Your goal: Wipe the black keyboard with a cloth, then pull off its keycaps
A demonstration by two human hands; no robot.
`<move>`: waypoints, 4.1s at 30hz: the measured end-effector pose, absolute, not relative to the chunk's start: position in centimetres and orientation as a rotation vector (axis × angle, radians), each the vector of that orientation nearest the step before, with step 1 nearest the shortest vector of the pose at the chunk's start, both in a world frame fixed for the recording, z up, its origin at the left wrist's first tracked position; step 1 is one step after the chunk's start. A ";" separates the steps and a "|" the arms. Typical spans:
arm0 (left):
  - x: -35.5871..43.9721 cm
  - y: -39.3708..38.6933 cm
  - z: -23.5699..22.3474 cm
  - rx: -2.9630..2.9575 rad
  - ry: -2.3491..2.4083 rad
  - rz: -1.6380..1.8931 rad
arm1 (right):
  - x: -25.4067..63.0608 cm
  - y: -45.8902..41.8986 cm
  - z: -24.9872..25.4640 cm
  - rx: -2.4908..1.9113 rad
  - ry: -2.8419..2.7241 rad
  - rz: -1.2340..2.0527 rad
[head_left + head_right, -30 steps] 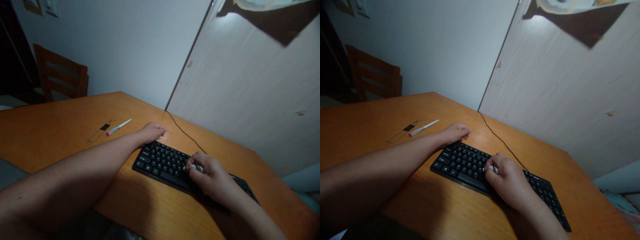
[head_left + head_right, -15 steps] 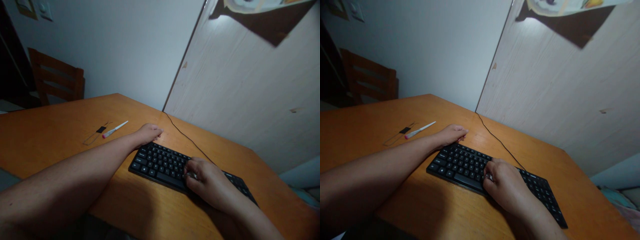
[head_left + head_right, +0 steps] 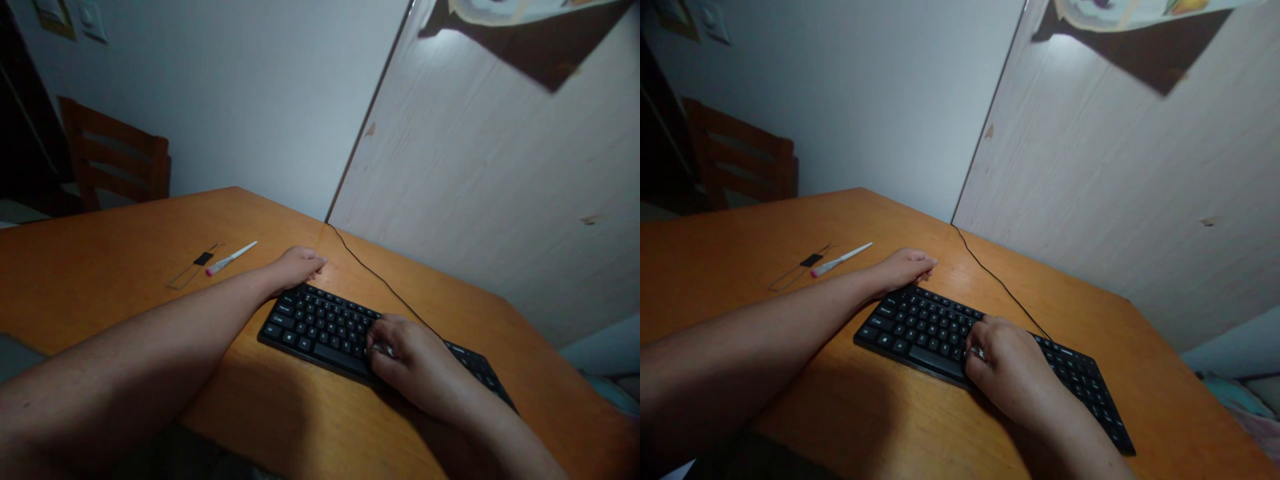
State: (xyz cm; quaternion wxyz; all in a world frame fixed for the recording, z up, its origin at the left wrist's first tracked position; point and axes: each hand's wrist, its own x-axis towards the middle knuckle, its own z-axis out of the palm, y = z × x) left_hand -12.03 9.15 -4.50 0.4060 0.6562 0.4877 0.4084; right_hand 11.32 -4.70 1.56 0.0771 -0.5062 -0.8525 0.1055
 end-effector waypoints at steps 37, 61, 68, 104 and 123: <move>-12.0 8.7 -4.1 1.635 1.230 1.030 | 14.7 -5.2 2.4 -1.647 -2.459 0.755; -12.1 8.8 -4.2 1.632 1.217 1.031 | 15.9 -4.5 2.2 -1.728 -2.439 0.806; -12.1 9.0 -4.4 1.635 1.216 1.024 | 15.4 -4.2 1.7 -1.666 -2.449 0.728; -11.8 9.7 -5.4 1.677 1.225 1.043 | 8.2 1.1 1.7 -1.554 -2.606 0.310; -11.7 10.6 -6.4 1.666 1.208 1.036 | 6.7 1.7 1.7 -1.524 -2.608 0.311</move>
